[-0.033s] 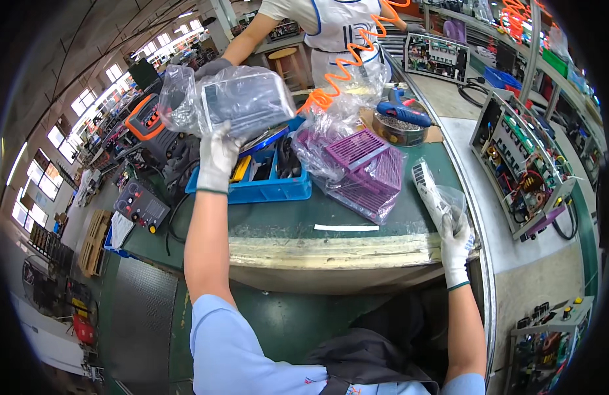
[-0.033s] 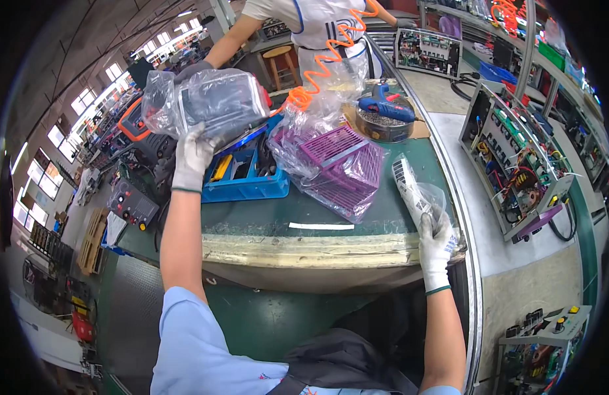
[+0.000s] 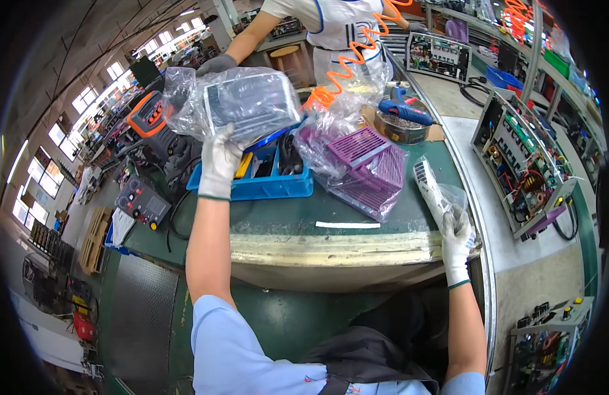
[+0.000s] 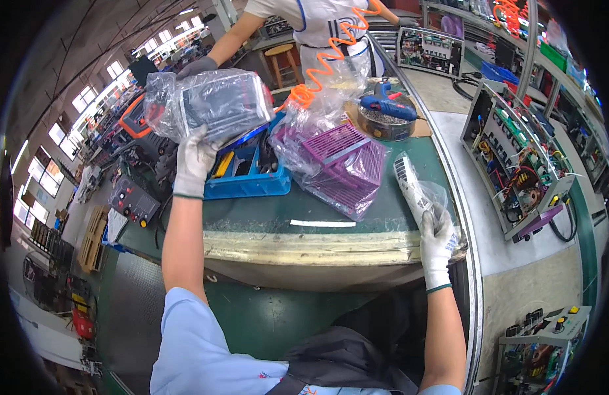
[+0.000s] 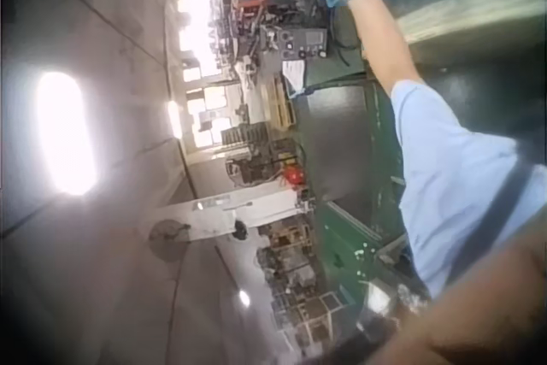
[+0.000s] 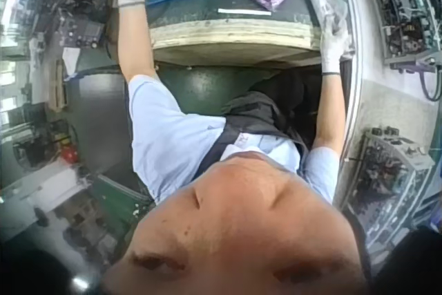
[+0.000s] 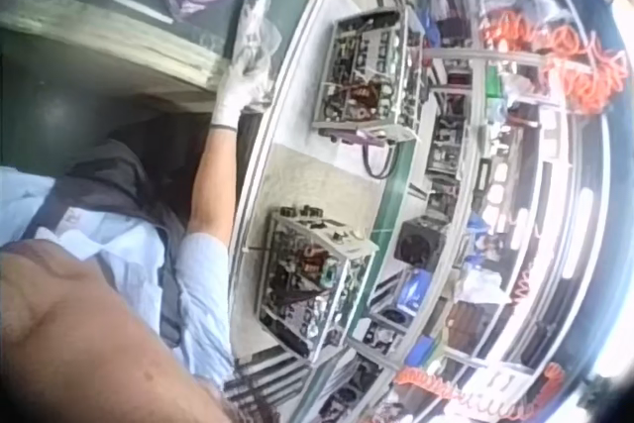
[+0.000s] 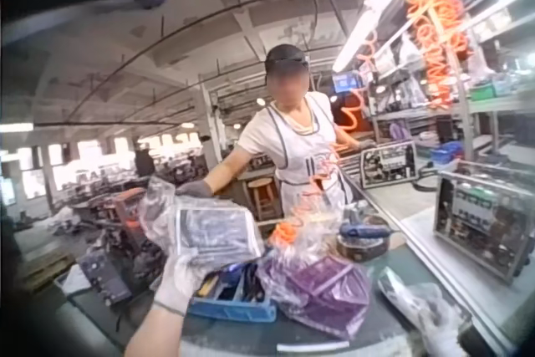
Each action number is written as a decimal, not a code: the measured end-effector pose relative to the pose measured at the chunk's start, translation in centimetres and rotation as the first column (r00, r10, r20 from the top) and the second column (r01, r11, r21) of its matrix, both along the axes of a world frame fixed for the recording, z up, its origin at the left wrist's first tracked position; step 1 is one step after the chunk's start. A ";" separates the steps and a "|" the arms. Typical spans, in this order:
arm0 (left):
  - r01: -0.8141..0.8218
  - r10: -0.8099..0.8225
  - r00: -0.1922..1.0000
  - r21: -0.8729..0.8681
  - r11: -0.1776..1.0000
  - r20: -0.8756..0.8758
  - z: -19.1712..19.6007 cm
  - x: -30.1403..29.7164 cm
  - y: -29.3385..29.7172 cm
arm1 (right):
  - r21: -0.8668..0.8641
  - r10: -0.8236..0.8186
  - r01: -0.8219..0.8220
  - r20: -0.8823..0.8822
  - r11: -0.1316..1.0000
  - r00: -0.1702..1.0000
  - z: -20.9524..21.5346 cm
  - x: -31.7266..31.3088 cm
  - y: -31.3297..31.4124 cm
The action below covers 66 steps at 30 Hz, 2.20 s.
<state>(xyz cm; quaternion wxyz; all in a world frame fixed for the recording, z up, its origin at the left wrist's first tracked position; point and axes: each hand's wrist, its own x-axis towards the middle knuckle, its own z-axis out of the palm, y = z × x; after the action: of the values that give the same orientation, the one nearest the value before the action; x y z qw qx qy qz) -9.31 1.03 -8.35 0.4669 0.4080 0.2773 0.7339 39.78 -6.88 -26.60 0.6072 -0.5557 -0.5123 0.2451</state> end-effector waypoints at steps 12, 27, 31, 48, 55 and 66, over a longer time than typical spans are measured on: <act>0.360 -0.341 0.924 -0.097 0.928 0.171 -7.9 11.0 -13.7 | 0.295 -0.210 0.181 0.068 0.938 0.975 3.6 0.2 -5.0; 0.646 -0.684 0.729 -0.309 0.698 -0.021 -9.8 26.8 -19.2 | 0.097 0.326 -0.373 -0.715 0.923 0.619 9.2 3.3 -18.1; 0.677 -0.712 0.696 -0.246 0.694 -0.093 -11.2 26.1 -18.4 | 0.080 0.286 -0.340 -0.735 0.937 0.615 8.5 3.9 -18.8; 0.034 -0.138 0.575 -0.145 0.989 -0.806 -7.8 6.7 -8.3 | -0.253 0.411 -0.458 -0.220 0.852 0.885 5.7 -5.3 -14.5; -0.250 0.604 -0.092 0.606 0.755 -0.791 -9.4 11.6 -13.8 | 0.338 -0.348 0.182 0.539 0.923 0.767 5.5 0.1 -6.4; -0.104 0.208 -0.264 0.242 0.965 -0.942 -14.4 12.1 -13.6 | -0.247 -0.068 0.331 0.701 0.911 0.710 2.0 1.4 0.7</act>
<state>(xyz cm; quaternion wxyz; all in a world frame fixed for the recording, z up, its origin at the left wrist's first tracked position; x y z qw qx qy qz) 2.75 -12.60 -22.75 -0.0428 0.8027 0.5624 0.1937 41.17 -6.19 -24.61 0.2909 -0.7591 -0.5806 0.0454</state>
